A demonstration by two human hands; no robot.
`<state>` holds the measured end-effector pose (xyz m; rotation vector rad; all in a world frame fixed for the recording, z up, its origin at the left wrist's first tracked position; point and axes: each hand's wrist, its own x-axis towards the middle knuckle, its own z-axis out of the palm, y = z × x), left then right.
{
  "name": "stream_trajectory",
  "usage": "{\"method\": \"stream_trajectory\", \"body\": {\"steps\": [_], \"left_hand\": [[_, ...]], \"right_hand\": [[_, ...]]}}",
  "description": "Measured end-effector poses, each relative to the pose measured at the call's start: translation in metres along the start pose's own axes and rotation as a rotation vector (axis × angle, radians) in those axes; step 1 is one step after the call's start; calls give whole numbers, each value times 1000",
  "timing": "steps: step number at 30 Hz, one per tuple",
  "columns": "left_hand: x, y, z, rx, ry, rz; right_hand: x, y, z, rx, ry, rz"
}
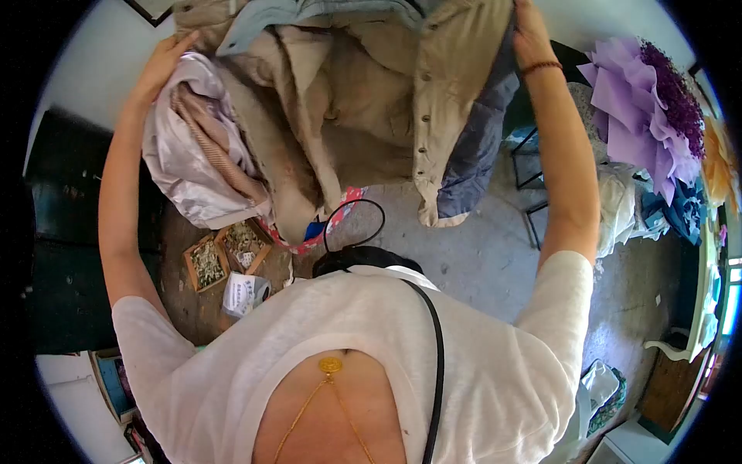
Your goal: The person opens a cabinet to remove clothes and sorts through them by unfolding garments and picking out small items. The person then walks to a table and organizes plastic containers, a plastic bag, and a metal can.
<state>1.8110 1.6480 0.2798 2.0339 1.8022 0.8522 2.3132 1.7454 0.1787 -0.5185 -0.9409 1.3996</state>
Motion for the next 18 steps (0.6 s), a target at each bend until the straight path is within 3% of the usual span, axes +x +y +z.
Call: {"method": "stream_trajectory", "body": {"steps": [2, 3, 5, 7, 8, 10, 11, 13, 15, 18], "left_hand": [[-2, 13, 38, 9, -12, 156], [-16, 45, 59, -24, -10, 85], [-22, 70, 83, -157, -150, 206], [-24, 88, 101, -152, -197, 267], [-20, 86, 110, -161, -249, 341], [-14, 86, 129, -207, -324, 439], [-16, 86, 137, -258, -313, 432], [-20, 89, 155, -396, -276, 390], [-20, 90, 169, -535, -235, 340], [-18, 83, 187, -710, -184, 255]], "right_hand": [[-15, 3, 56, 209, -105, 139], [-29, -1, 91, 260, -172, 226], [-62, -3, 152, 157, -101, 244], [-48, 18, 168, 235, -394, 227], [-41, 31, 177, 235, -394, 231], [-31, 52, 192, 586, -987, 136], [-30, 57, 195, 589, -989, 139], [-31, 64, 201, 481, -737, 365], [-32, 58, 199, 317, -596, 334], [-58, 25, 176, -584, -465, -57]]}}
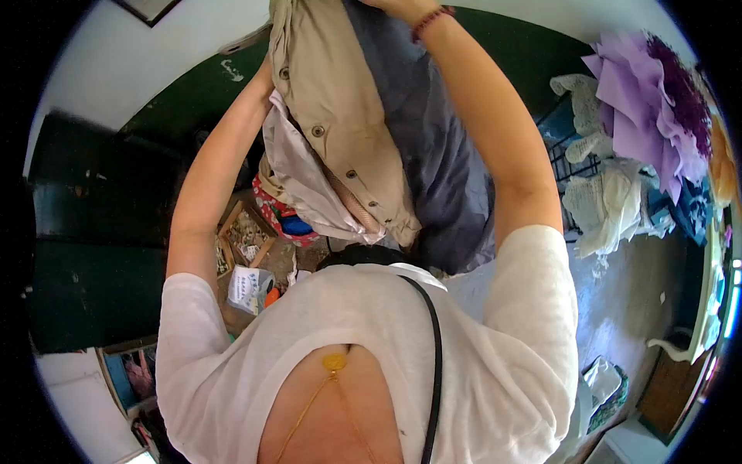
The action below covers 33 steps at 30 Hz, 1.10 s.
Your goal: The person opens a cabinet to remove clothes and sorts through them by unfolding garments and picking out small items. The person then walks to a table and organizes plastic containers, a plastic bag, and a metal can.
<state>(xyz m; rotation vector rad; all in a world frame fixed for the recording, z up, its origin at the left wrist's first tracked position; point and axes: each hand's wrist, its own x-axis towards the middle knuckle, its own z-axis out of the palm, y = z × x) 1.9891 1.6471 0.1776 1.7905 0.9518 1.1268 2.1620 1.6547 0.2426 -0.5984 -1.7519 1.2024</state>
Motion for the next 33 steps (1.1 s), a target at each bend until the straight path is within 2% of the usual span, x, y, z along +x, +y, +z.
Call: {"method": "stream_trajectory", "body": {"steps": [2, 4, 5, 7, 8, 9, 10, 11, 13, 14, 17, 18, 19, 21, 25, 27, 29, 31, 32, 33], "left_hand": [[4, -9, 3, -90, 47, -33], [6, -16, 1, -162, 95, -64], [6, -19, 0, -188, 121, -79], [6, -24, -4, -231, 163, -103], [6, -26, -4, -243, 172, -115], [6, -27, -5, -255, 188, -122], [6, -28, -6, -265, 201, -128], [5, -30, -6, -271, 218, -134], [4, -28, -14, -281, 245, -137], [4, -28, -18, -280, 259, -142], [3, -30, -33, -282, 312, -148], [2, -30, -39, -277, 332, -149], [0, -29, -46, -266, 353, -152], [-3, -32, -57, -221, 389, -158], [-8, -40, -79, 110, 438, -183], [-8, -44, -90, 515, 467, -207], [-18, -25, -70, 401, 505, -221], [-25, -19, -62, 408, 388, -201], [-27, -14, -49, 281, 390, -256], [-27, -11, -35, 247, 448, -287]], "right_hand": [[-31, -6, -34, -642, 159, -57], [-89, 53, -91, -687, 128, -93], [-128, 69, -103, -573, 28, 33], [-195, 121, -96, -721, -58, 273], [-220, 149, -82, -598, -200, 357], [-238, 171, -60, -489, -97, 438], [-248, 181, -39, -223, 113, 406], [-251, 193, -34, -218, 114, 405], [-250, 209, -22, -116, 545, 345], [-245, 214, -23, -238, 721, 153], [-244, 196, -40, -165, 729, 56], [-243, 195, -45, -302, 709, -9], [-242, 188, -49, -304, 712, -14], [-239, 167, -53, -540, 566, 105], [-227, 173, -71, -594, 545, 219], [-223, 173, -75, -286, 568, 250], [-222, 176, -83, -199, 559, 245], [-220, 201, -104, -111, 476, 379], [-215, 203, -104, -88, 580, 465], [-217, 204, -103, -89, 572, 468]]}}
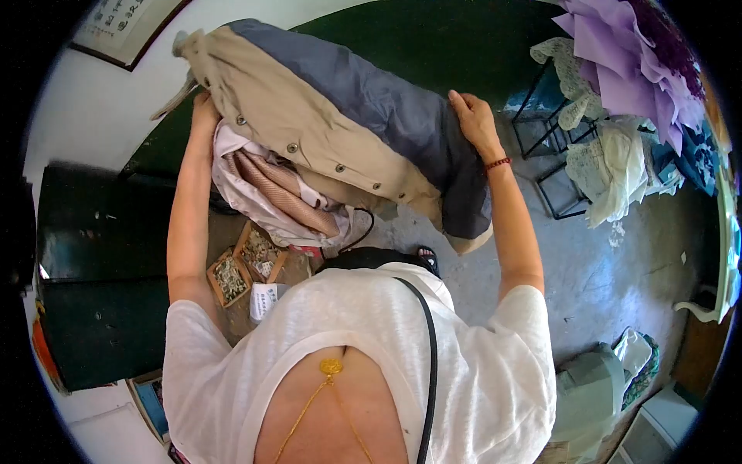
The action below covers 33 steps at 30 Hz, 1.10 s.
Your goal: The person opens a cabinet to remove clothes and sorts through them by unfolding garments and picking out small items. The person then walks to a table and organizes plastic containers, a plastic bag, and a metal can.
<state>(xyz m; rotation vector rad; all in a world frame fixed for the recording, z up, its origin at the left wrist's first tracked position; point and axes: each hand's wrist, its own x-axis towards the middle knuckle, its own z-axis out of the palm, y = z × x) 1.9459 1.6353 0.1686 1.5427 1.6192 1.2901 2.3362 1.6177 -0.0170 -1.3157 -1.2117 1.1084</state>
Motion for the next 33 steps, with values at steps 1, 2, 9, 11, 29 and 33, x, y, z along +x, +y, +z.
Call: {"method": "stream_trajectory", "body": {"steps": [1, 2, 9, 11, 29, 33], "left_hand": [[1, -6, 4, -5, -35, 5], [5, -13, 7, -10, -66, 10], [-29, 13, 64, 160, -419, 304], [-26, 7, 74, 178, -488, 313], [-57, -1, 112, 206, -1125, 322], [-72, 4, 119, 600, -1152, 231]], "right_hand": [[-9, -23, 8, -8, 19, -137], [-17, -44, 18, -15, 34, -277], [-14, -67, 112, -102, -117, -593], [-2, -72, 106, 89, -344, -358], [-17, -53, 62, -42, -554, -419], [-35, -31, 41, -28, -594, -212]]}}
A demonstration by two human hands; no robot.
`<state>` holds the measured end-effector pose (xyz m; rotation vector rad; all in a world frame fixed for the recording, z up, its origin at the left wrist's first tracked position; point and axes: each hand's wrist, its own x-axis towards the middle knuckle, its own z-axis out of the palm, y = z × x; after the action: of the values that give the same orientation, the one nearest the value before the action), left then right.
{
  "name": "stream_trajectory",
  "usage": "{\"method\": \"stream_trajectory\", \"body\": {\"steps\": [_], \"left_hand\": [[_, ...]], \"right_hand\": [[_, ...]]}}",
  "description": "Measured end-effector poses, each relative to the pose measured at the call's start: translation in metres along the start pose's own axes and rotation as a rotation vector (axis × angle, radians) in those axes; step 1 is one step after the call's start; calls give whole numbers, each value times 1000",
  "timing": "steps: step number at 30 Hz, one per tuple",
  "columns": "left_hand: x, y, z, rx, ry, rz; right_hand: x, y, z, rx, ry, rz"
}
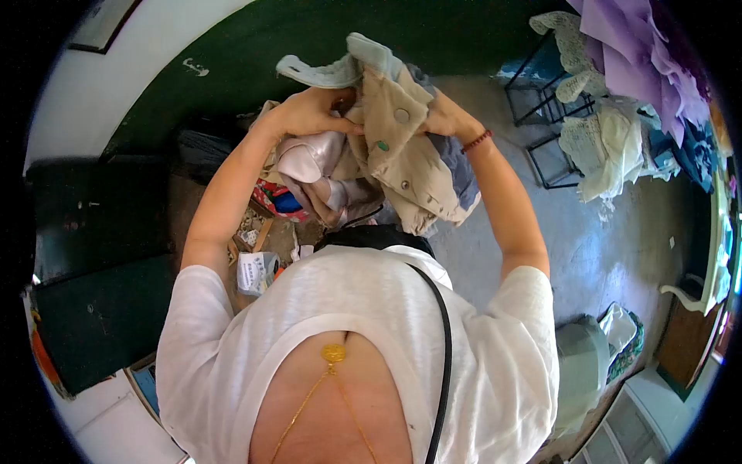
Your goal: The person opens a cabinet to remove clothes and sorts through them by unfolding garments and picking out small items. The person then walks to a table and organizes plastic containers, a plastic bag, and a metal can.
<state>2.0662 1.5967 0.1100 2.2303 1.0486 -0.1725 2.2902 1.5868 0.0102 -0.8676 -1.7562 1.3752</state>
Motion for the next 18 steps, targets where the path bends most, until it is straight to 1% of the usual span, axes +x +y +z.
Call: {"method": "stream_trajectory", "body": {"steps": [1, 3, 4, 5, 6, 7, 8, 10, 11, 13, 16, 18], "left_hand": [[2, -6, 2, -3, -7, 9], [0, -36, 9, -339, 197, 104], [-1, -55, 8, -413, 221, 48], [5, -88, 16, -484, 333, 48], [5, -107, 20, -604, 431, 2], [3, -121, 21, -718, 531, -42], [2, -132, 22, -714, 540, -58], [1, -146, 25, -981, 672, -208], [1, -147, 27, -980, 672, -211], [4, -147, 32, -1134, 759, -271], [20, -159, 41, -1117, 753, -286], [39, -163, 46, -1117, 746, -246]], "right_hand": [[-12, 5, -8, 26, 14, 51], [-43, 18, -23, 102, 105, 134], [-59, 24, -31, 150, 176, 165], [-77, 32, -41, 208, 262, 188], [-93, 40, -47, 271, 351, 199], [-109, 47, -56, 335, 436, 201], [-125, 52, -61, 400, 520, 187], [-154, 62, -68, 506, 663, 146], [-167, 65, -69, 546, 724, 124], [-187, 67, -72, 603, 820, 76], [-211, 65, -76, 631, 930, 6], [-229, 61, -81, 632, 989, -39]]}}
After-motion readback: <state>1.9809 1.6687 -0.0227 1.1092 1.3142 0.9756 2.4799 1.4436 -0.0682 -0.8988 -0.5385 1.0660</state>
